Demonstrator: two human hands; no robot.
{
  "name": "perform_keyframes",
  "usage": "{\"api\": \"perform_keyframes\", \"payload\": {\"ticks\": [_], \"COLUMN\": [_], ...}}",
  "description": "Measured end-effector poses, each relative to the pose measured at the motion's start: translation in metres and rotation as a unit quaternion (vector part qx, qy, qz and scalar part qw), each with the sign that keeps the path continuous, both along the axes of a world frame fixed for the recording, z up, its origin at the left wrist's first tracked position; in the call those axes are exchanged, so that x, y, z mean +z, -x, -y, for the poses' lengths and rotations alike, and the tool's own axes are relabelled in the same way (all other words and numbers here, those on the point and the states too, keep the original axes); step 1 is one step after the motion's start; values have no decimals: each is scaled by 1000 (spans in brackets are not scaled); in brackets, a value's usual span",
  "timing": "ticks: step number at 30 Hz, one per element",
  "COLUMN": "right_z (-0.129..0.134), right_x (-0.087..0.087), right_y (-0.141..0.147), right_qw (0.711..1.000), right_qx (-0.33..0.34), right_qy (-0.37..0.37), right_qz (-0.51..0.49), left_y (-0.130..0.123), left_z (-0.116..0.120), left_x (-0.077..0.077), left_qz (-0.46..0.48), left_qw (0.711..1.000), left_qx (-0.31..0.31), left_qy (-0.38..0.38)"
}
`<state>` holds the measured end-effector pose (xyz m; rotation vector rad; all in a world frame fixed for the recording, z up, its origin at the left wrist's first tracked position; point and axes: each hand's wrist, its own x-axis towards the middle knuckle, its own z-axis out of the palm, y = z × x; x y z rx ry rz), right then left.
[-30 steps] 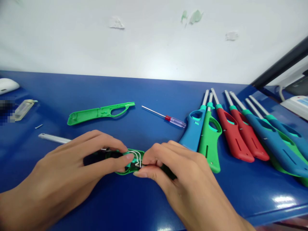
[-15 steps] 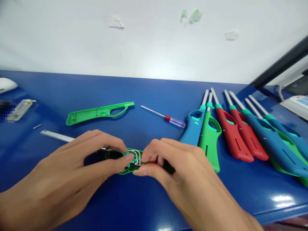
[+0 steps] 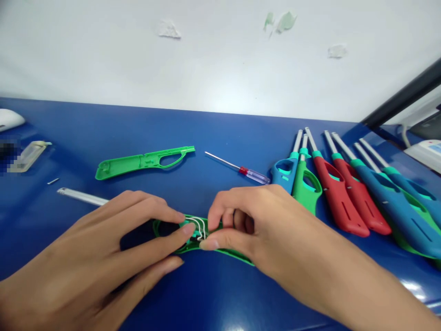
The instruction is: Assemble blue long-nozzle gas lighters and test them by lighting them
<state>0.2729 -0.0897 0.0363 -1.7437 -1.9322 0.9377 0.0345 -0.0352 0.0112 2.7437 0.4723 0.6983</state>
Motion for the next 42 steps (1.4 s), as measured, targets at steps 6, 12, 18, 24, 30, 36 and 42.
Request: {"api": "perform_keyframes", "payload": {"ticks": [6, 12, 18, 24, 30, 36, 42], "right_z": [-20, -29, -15, 12, 15, 11, 13], "right_x": [7, 13, 12, -1, -18, -21, -23], "right_y": [0, -1, 2, 8, 8, 7, 4], "right_qw": [994, 987, 987, 960, 928, 930, 936], "right_qx": [34, 80, 70, 149, 181, 192, 206], "right_qy": [96, 105, -57, -189, -302, -297, -274], "right_qz": [37, 87, 133, 141, 127, 100, 80], "left_y": [3, 3, 4, 8, 7, 15, 21], "left_z": [2, 0, 5, 5, 0, -5, -9], "left_x": [-3, -7, -9, -11, -4, 1, -3], "left_qz": [-3, -13, 10, 35, 38, -2, -9], "left_qw": [1000, 1000, 999, 998, 996, 998, 1000], "left_qx": [-2, 10, 34, 43, 30, 55, 29], "left_qy": [-7, -26, -27, 42, 76, 18, -6]}}
